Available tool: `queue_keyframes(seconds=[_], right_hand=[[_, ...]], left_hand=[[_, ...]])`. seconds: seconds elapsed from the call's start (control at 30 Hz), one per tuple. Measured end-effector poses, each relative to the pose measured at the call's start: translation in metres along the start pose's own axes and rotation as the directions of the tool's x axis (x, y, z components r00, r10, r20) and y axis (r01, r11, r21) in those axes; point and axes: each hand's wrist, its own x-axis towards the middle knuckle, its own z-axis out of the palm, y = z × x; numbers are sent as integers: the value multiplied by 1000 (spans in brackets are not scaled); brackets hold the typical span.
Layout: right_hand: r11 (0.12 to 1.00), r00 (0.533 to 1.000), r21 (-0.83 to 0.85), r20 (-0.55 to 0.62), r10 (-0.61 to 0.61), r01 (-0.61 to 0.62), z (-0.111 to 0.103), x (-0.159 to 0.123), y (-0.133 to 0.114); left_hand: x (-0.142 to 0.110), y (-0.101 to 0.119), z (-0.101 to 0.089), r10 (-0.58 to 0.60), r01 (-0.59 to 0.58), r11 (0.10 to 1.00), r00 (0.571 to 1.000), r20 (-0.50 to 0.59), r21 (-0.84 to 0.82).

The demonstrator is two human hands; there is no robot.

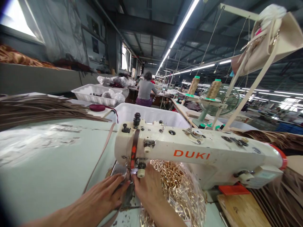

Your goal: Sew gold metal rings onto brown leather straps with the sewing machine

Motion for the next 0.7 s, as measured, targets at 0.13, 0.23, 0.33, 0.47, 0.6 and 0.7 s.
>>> queue_keyframes(seconds=[0.13,0.23,0.33,0.47,0.6,0.7], right_hand=[[998,999,69,-39,12,-9,-1,-1,3],[994,999,110,-37,-13,18,-3,-2,8],[996,998,62,4,-61,61,-7,-2,16],[992,992,22,29,-124,123,-12,-1,24],[990,990,-19,32,-136,137,-17,-2,26],[988,989,-70,57,-135,139,-20,-1,26]], left_hand=[[-3,4,-1,9,-10,998,1000,28,57],[3,6,-17,15,-23,997,993,115,72],[8,7,-36,-9,5,1000,984,177,25],[6,7,-38,-11,19,999,980,201,-39],[-3,6,-22,21,-8,997,983,180,-73],[-9,5,-15,34,-24,997,989,143,-68]])
